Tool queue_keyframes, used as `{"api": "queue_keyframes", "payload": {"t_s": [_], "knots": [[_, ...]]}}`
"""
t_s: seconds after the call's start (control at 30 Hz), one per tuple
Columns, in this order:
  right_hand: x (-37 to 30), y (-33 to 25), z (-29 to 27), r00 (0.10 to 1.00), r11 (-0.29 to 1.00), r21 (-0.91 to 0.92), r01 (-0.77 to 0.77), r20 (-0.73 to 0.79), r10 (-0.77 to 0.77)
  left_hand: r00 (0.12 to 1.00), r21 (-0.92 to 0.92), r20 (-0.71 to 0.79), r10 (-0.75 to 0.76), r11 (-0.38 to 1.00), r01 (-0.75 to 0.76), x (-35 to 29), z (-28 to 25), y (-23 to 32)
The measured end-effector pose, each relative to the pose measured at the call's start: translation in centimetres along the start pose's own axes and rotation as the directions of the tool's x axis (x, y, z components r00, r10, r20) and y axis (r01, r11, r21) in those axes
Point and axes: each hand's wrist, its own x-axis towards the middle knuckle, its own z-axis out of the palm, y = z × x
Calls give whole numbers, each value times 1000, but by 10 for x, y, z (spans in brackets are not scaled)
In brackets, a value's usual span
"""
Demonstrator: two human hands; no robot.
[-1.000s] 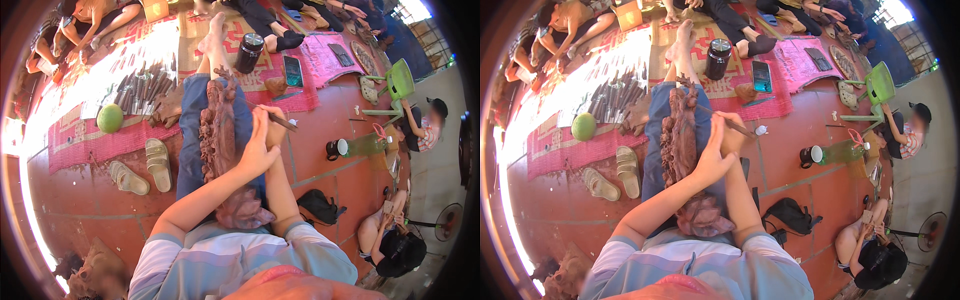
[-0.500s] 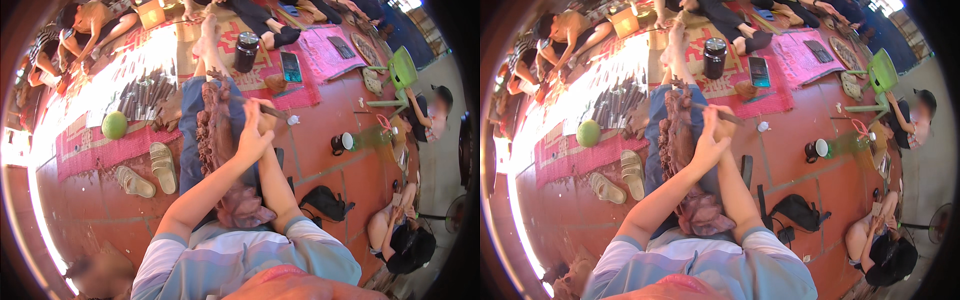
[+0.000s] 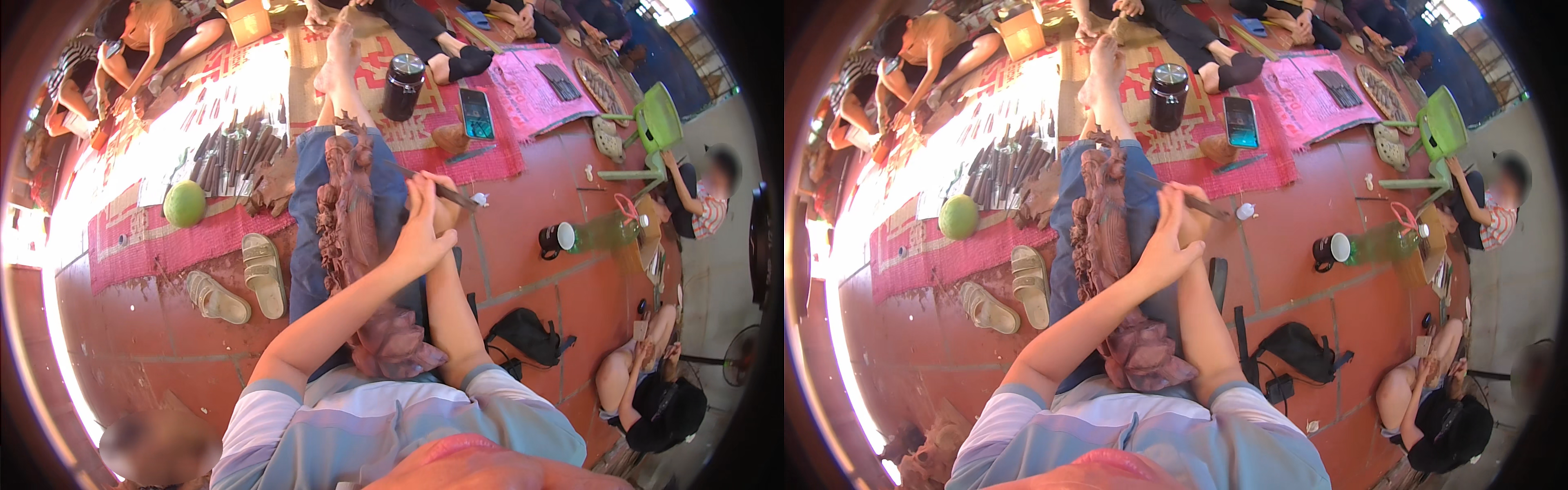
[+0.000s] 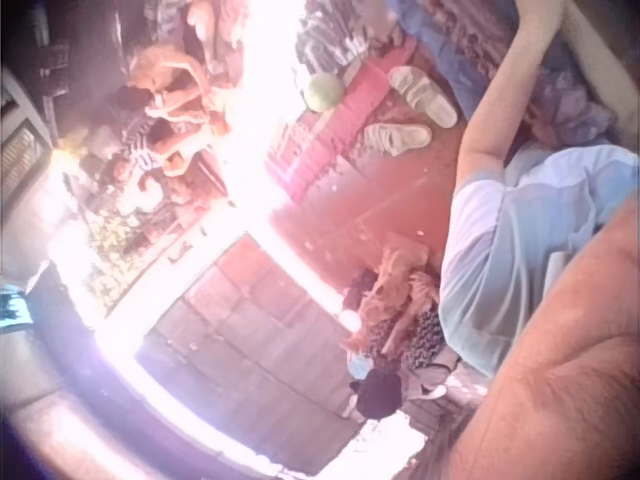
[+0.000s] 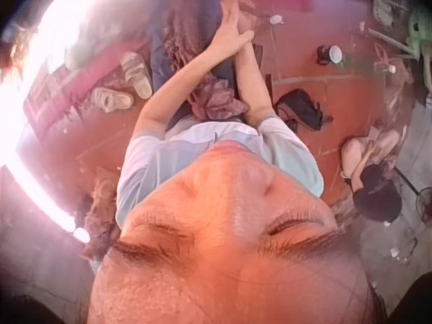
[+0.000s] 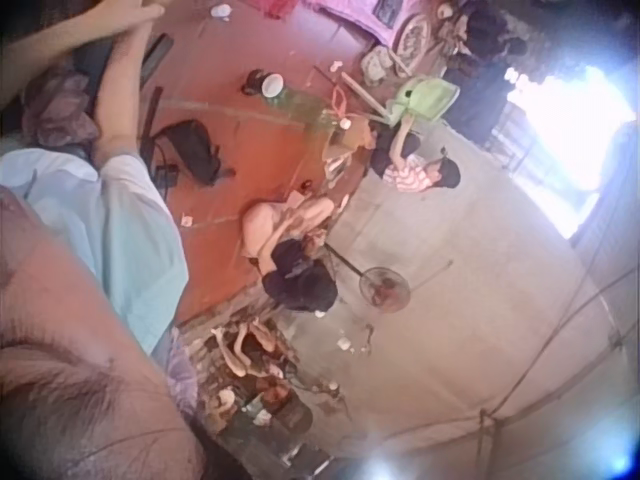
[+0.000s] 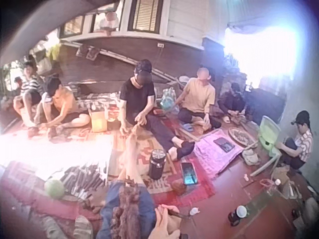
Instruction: The person sits on the floor and carves a long, reddish-brown wooden object resting on their lap. They use a small carving knife in their right hand to shape the wood while holding it steady with their left hand. The person occasionally pauses to inspect the work or adjust their grip.
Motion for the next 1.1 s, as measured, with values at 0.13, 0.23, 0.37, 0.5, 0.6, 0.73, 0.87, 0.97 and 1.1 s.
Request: {"api": "queue_keyframes", "payload": {"t_s": [0.13,0.23,0.37,0.5,0.6,0.73,0.87,0.97,1.1], "knots": [[-9,33,-13,990,988,146,-41,-130,61,992,-30,-102,-72,997,70,3,1,-4],[-3,37,-13,986,971,234,-51,-145,86,973,-34,206,-100,993,110,20,-8,-16],[-18,43,-15,990,965,249,-76,-97,103,995,151,-38,-94,984,99,-5,1,0],[-15,52,-7,990,957,281,-74,-98,105,982,192,-23,-186,963,187,7,-4,0],[-15,50,-12,985,950,302,-79,-121,120,955,82,232,-184,982,169,22,-13,-5],[-22,53,-12,987,946,310,-97,-91,130,996,224,-4,-84,971,83,-4,-1,-1],[-20,57,-5,987,938,335,-94,-89,131,978,271,13,-206,943,195,4,-8,10],[-18,56,-8,984,934,345,-98,-106,142,979,291,117,-164,949,124,9,-11,-4],[-17,52,-10,984,928,358,-106,-96,150,961,277,214,-174,954,111,15,-9,-3]]}}
